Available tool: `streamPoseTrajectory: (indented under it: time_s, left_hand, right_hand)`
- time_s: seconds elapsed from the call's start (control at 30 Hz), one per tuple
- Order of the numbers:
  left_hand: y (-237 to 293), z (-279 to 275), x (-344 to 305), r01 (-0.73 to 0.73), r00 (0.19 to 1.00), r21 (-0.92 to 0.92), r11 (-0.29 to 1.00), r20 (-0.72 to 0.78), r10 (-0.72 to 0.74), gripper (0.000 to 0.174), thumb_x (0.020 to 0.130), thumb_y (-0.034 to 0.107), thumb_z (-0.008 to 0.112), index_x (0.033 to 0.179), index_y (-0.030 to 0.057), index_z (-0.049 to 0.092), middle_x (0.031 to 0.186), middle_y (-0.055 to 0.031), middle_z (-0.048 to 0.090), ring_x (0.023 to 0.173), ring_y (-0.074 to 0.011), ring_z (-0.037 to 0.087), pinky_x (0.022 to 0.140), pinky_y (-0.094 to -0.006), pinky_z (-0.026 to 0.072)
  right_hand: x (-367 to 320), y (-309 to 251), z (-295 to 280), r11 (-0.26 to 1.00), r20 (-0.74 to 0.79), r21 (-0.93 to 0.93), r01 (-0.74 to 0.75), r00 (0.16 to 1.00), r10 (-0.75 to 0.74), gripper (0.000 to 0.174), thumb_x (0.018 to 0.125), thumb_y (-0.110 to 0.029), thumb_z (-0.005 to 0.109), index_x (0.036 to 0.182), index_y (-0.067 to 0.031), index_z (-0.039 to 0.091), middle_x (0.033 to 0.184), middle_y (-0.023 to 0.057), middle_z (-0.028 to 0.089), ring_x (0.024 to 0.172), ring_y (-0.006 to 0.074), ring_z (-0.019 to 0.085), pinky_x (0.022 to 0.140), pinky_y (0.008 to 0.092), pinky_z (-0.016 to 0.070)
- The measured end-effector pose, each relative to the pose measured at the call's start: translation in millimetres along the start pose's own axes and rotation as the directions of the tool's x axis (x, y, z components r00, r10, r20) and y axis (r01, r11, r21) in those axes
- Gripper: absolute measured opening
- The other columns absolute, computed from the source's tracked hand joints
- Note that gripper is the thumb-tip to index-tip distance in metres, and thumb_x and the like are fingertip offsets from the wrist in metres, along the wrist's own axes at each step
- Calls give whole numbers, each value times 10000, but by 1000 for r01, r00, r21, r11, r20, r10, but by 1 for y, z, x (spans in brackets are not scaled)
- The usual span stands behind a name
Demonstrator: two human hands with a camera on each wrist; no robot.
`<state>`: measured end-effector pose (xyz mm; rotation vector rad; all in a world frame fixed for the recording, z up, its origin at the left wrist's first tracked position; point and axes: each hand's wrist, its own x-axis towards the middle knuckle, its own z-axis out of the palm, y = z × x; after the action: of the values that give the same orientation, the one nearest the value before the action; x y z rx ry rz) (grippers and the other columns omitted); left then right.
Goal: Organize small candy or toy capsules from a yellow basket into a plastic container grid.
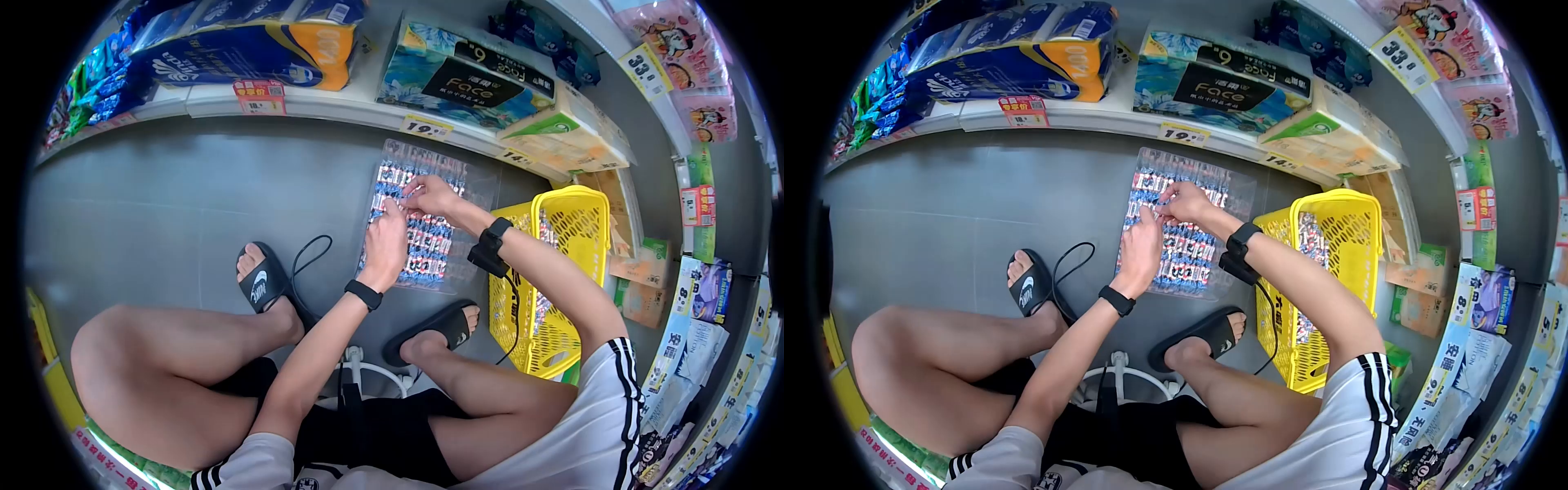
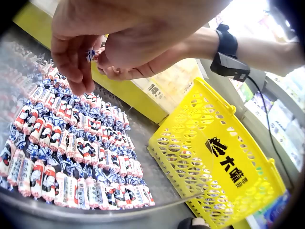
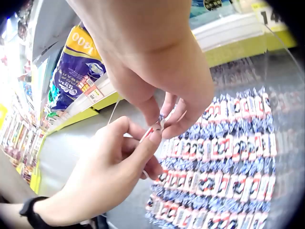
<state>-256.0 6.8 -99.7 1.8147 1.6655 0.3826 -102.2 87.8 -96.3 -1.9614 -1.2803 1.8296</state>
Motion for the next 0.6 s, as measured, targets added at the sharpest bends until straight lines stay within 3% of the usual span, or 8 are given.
streamPoseTrajectory:
  time_s: [0.17,0.23,0.3,0.37,0.43,0.5,0.6]
  left_hand:
    - [1,9,-1,-26,1000,-4,1000,-10,26,182,930,-66,552,1092,-59,469,896,-299,714,885,-458,737,740,-540,604]
    - [-5,20,-2,17,1000,58,998,-20,-16,218,919,-72,571,1115,-65,476,914,-276,714,918,-440,730,767,-513,610]
    - [-10,29,-8,-43,994,48,998,-101,48,276,901,-56,615,1141,-81,481,988,-291,690,950,-442,716,803,-482,610]
    - [-11,31,-12,12,997,17,1000,-75,-11,453,954,79,684,1256,-153,440,1076,-362,637,983,-494,685,824,-515,585]
    - [-11,36,-16,10,996,82,997,-93,-2,552,930,73,702,1319,-183,405,1149,-363,601,1025,-490,673,846,-498,587]
    - [-11,39,-18,11,994,147,989,-110,5,654,906,67,720,1382,-213,370,1221,-365,565,1067,-485,661,868,-480,589]
    - [-9,39,-18,46,997,176,983,-64,-35,804,841,24,752,1459,-224,302,1301,-356,522,1149,-470,638,905,-461,593]
  right_hand:
    - [17,26,10,998,8,-19,54,998,-54,312,891,-128,841,1137,-14,686,938,100,770,839,169,744,692,311,593]
    - [28,34,15,992,-67,-67,108,991,-113,319,868,-122,850,1132,-37,691,950,97,777,842,177,753,695,332,593]
    - [31,32,20,992,-107,-72,102,988,-109,333,852,-121,858,1132,-48,694,961,105,783,845,186,762,714,349,596]
    - [29,20,24,991,-169,-85,100,979,-113,349,846,-130,868,1127,-32,687,928,112,783,828,191,768,714,348,596]
    - [37,21,29,991,-160,-69,115,979,-124,355,833,-138,883,1105,-19,688,884,110,780,793,197,768,708,348,597]
    - [51,25,37,962,-190,-189,196,954,-231,348,826,-140,892,1086,-13,699,857,111,780,781,208,770,700,354,597]
    - [65,30,49,971,-176,-153,181,962,-207,353,817,-137,894,1094,-8,717,864,126,785,784,221,772,719,362,601]
